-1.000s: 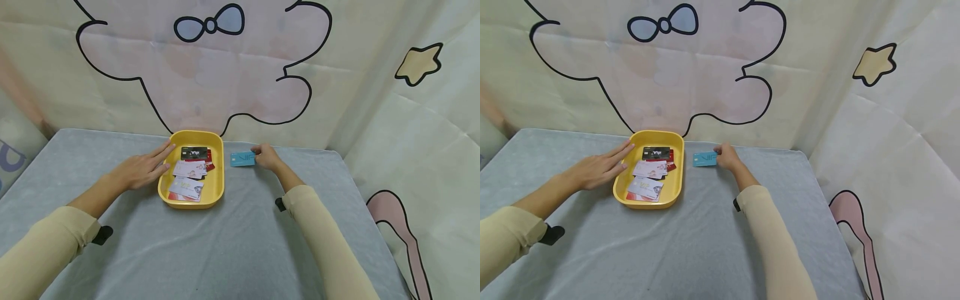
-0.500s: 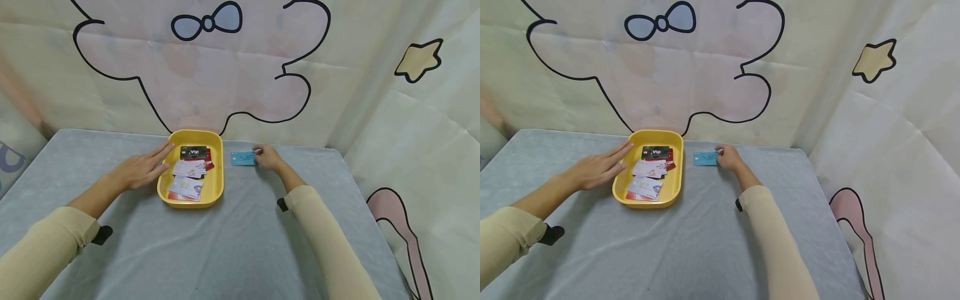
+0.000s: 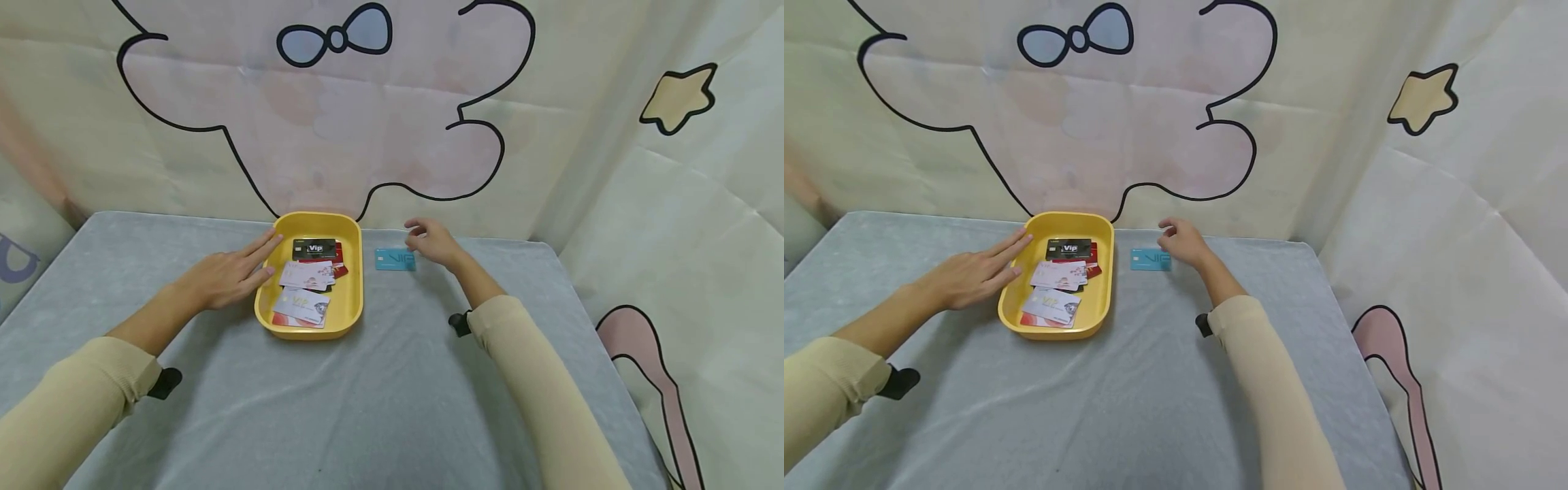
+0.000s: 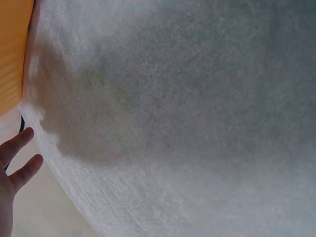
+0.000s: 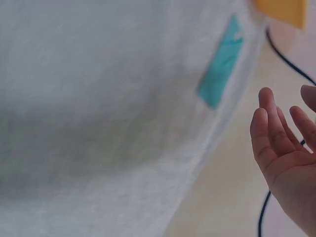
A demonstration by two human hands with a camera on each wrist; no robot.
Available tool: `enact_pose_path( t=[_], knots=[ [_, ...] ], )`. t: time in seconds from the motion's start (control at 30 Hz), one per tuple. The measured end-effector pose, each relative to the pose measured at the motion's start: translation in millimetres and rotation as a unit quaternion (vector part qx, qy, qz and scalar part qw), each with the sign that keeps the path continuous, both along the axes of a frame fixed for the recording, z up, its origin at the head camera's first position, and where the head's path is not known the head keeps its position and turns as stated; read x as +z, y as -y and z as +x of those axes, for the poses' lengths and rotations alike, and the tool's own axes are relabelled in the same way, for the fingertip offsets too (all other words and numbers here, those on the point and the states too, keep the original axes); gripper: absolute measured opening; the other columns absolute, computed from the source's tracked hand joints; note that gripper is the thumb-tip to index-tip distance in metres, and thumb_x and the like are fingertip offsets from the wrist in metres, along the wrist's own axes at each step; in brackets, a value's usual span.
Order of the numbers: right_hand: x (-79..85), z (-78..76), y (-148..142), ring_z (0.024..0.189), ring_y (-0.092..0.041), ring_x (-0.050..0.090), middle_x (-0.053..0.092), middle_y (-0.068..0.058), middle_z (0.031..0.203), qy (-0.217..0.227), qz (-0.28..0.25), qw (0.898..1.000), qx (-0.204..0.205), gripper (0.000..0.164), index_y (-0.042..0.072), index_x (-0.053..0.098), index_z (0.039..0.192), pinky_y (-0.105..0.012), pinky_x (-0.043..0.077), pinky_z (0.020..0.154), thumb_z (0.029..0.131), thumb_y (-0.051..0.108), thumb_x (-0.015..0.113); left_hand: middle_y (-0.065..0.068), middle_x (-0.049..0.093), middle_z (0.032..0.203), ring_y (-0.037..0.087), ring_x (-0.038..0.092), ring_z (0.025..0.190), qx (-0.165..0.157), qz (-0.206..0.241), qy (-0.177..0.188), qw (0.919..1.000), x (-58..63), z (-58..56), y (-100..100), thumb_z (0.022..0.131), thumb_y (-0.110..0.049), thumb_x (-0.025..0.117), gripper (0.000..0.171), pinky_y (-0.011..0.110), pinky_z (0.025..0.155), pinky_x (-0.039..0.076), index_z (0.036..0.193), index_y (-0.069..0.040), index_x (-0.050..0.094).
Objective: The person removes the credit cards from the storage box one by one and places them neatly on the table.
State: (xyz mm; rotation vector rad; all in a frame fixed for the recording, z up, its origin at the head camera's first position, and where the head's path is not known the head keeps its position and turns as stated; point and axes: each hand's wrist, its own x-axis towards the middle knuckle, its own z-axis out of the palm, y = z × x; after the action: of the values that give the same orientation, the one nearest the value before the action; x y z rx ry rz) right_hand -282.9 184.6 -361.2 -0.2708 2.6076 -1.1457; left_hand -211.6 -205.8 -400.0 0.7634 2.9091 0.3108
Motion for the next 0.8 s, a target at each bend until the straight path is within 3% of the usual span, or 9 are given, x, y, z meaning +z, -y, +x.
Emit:
enact_pose_path(
  t=[0.13, 0.4, 0.63, 0.8],
  knots=[
    [11.3, -1.0, 11, 0.113, -0.035, 0.063, 0.058, -0.018, 0.127, 0.007, -0.045, 0.999, 0.005, 0.043, 0.004, 0.047, 0.143, -0.048, 0.049, 0.099, 0.103, 0.018, 0.054, 0.010, 0.007, 0.167, 0.041, 0.063, 0.111, 0.000, -0.001, 0.001, 1.0000, -0.3, 0.6, 2, 0.106, -0.043, 0.035, 0.067, 0.056, 0.090, 0.047, 0.161, -0.014, 0.012],
    [29.2, 4.3, 39, 0.103, -0.025, 0.068, 0.060, -0.014, 0.125, 0.007, -0.082, 0.997, 0.012, 0.042, 0.009, 0.051, 0.140, -0.042, 0.052, 0.095, 0.100, 0.017, 0.061, 0.009, 0.007, 0.167, 0.041, 0.062, 0.112, 0.004, -0.003, 0.005, 1.0000, -0.4, 0.9, 3, 0.106, -0.044, 0.034, 0.067, 0.056, 0.090, 0.047, 0.161, -0.014, 0.011],
    [31.6, 9.5, 65, 0.108, -0.025, 0.065, 0.057, -0.018, 0.133, 0.013, -0.071, 0.996, 0.060, 0.044, 0.012, 0.052, 0.140, -0.035, 0.054, 0.091, 0.098, 0.010, 0.062, 0.009, 0.006, 0.167, 0.041, 0.062, 0.111, 0.005, -0.006, 0.007, 0.9999, -0.3, -1.1, 0, 0.106, -0.046, 0.033, 0.068, 0.056, 0.090, 0.047, 0.161, -0.015, 0.010],
    [32.7, 13.6, 84, 0.115, -0.026, 0.061, 0.057, -0.015, 0.134, 0.033, -0.057, 0.993, 0.102, 0.043, 0.008, 0.052, 0.140, -0.037, 0.051, 0.098, 0.098, 0.003, 0.060, 0.010, 0.006, 0.167, 0.042, 0.061, 0.115, 0.004, -0.006, 0.006, 1.0000, -1.0, -1.6, 0, 0.106, -0.045, 0.033, 0.068, 0.057, 0.092, 0.047, 0.161, -0.015, 0.009]
  ],
)
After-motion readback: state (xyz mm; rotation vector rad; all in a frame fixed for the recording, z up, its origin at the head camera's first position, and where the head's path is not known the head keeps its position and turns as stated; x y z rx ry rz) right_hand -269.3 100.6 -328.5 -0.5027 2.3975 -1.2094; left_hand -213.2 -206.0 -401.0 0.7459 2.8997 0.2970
